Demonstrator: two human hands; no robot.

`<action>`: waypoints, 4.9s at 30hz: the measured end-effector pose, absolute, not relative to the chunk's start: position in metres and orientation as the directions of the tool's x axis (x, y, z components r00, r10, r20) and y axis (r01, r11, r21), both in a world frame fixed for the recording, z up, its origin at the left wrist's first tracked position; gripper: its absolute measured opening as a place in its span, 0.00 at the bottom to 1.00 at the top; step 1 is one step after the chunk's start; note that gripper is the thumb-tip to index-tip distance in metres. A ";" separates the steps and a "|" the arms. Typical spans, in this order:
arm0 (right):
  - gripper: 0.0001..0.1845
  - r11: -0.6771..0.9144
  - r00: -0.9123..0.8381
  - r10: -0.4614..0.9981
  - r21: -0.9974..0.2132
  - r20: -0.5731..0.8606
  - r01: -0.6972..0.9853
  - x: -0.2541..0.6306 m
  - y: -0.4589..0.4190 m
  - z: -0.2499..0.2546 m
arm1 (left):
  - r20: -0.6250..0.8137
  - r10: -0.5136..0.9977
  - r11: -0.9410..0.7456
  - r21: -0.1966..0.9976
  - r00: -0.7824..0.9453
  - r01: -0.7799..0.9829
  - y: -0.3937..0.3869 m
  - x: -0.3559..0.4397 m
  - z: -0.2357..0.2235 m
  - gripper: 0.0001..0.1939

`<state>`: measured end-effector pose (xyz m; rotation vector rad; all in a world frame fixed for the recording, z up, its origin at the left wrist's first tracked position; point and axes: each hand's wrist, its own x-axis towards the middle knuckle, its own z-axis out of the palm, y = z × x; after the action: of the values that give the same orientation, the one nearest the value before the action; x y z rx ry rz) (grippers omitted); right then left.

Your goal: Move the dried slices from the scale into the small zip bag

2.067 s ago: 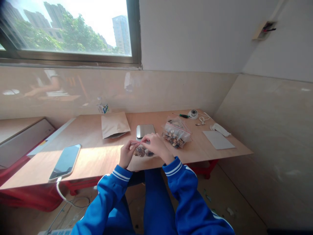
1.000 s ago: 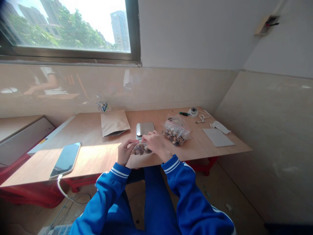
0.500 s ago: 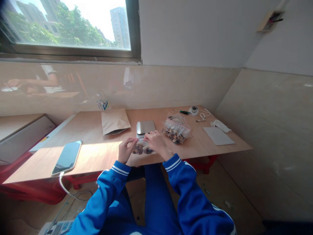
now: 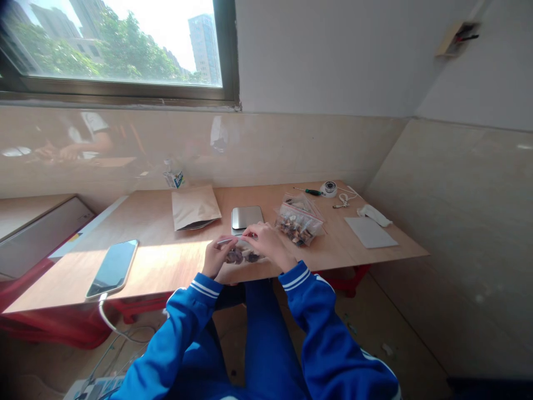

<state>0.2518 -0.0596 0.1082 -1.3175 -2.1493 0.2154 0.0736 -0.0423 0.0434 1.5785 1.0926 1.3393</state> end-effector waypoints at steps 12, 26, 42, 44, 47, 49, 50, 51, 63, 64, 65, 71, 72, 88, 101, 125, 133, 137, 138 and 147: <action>0.09 0.565 -0.476 0.811 -0.246 0.339 0.788 0.246 -0.064 0.118 | 0.355 0.906 -0.395 0.904 0.229 0.162 -0.036 0.060 0.043 0.12; 0.08 0.514 -0.420 0.848 -0.312 0.324 0.799 0.245 -0.063 0.119 | 0.379 0.893 -0.427 0.885 0.242 0.187 -0.042 0.062 0.050 0.14; 0.07 0.424 -0.313 0.900 -0.454 0.302 0.783 0.248 -0.067 0.113 | 0.412 0.892 -0.449 0.853 0.184 0.266 -0.039 0.059 0.056 0.13; 0.08 0.420 -0.314 0.905 -0.493 0.287 0.762 0.253 -0.066 0.110 | 0.431 0.876 -0.479 0.831 0.219 0.283 -0.039 0.058 0.057 0.13; 0.08 0.408 -0.309 0.912 -0.524 0.271 0.748 0.256 -0.065 0.109 | 0.451 0.857 -0.510 0.814 0.250 0.277 -0.039 0.057 0.058 0.13; 0.07 0.408 -0.314 0.912 -0.508 0.264 0.759 0.253 -0.067 0.113 | 0.458 0.850 -0.521 0.805 0.260 0.285 -0.038 0.058 0.058 0.12; 0.07 0.412 -0.324 0.910 -0.488 0.258 0.769 0.250 -0.069 0.117 | 0.457 0.849 -0.523 0.799 0.266 0.296 -0.038 0.058 0.058 0.12; 0.06 0.415 -0.334 0.909 -0.462 0.250 0.784 0.247 -0.070 0.121 | 0.454 0.849 -0.522 0.795 0.269 0.309 -0.038 0.058 0.058 0.12; 0.07 0.448 -0.412 0.893 -0.251 0.182 0.858 0.236 -0.070 0.134 | 0.591 0.756 -0.648 0.620 0.282 0.442 -0.038 0.065 0.061 0.08; 0.08 0.443 -0.406 0.895 -0.259 0.187 0.858 0.237 -0.071 0.133 | 0.600 0.749 -0.655 0.602 0.282 0.456 -0.038 0.064 0.060 0.08; 0.08 0.438 -0.397 0.897 -0.274 0.192 0.856 0.239 -0.071 0.131 | 0.609 0.740 -0.662 0.585 0.286 0.468 -0.039 0.064 0.060 0.08; 0.08 0.423 -0.363 0.904 -0.342 0.226 0.839 0.252 -0.065 0.115 | 0.612 0.721 -0.684 0.559 0.325 0.469 -0.040 0.061 0.060 0.08; 0.09 0.428 -0.366 0.900 -0.327 0.236 0.843 0.252 -0.064 0.114 | 0.602 0.730 -0.677 0.575 0.324 0.459 -0.040 0.062 0.061 0.08; 0.09 0.285 -0.091 0.956 -0.809 0.280 0.514 0.289 -0.059 0.076 | 0.308 0.941 -0.336 0.898 0.139 0.284 -0.032 0.046 0.051 0.16; 0.16 0.236 0.208 0.938 -0.950 0.278 0.206 0.268 -0.061 0.034 | 0.153 0.988 -0.153 0.988 0.027 -0.013 -0.030 0.053 0.024 0.17; 0.16 0.209 0.293 0.938 -0.976 0.183 -0.056 0.242 -0.050 0.006 | 0.179 0.984 -0.180 0.983 -0.027 -0.034 -0.032 0.064 0.022 0.14; 0.16 0.190 0.303 0.938 -0.981 0.167 -0.049 0.238 -0.052 0.015 | 0.153 0.988 -0.154 0.987 -0.028 -0.051 -0.033 0.065 0.024 0.14; 0.15 0.197 0.310 0.935 -0.979 0.173 -0.050 0.237 -0.053 0.015 | 0.148 0.988 -0.150 0.987 -0.035 -0.053 -0.034 0.065 0.025 0.14; 0.14 0.201 0.311 0.934 -0.978 0.175 -0.052 0.237 -0.053 0.014 | 0.152 0.988 -0.153 0.987 -0.031 -0.049 -0.035 0.065 0.025 0.14; 0.13 0.228 0.241 0.945 -0.974 0.221 -0.003 0.241 -0.056 0.019 | 0.132 0.991 -0.131 0.989 0.015 -0.063 -0.035 0.066 0.030 0.16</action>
<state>0.2413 -0.0562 0.0186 -1.1247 -1.1090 0.8826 0.0662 -0.0353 0.0296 1.2677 1.0839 1.3197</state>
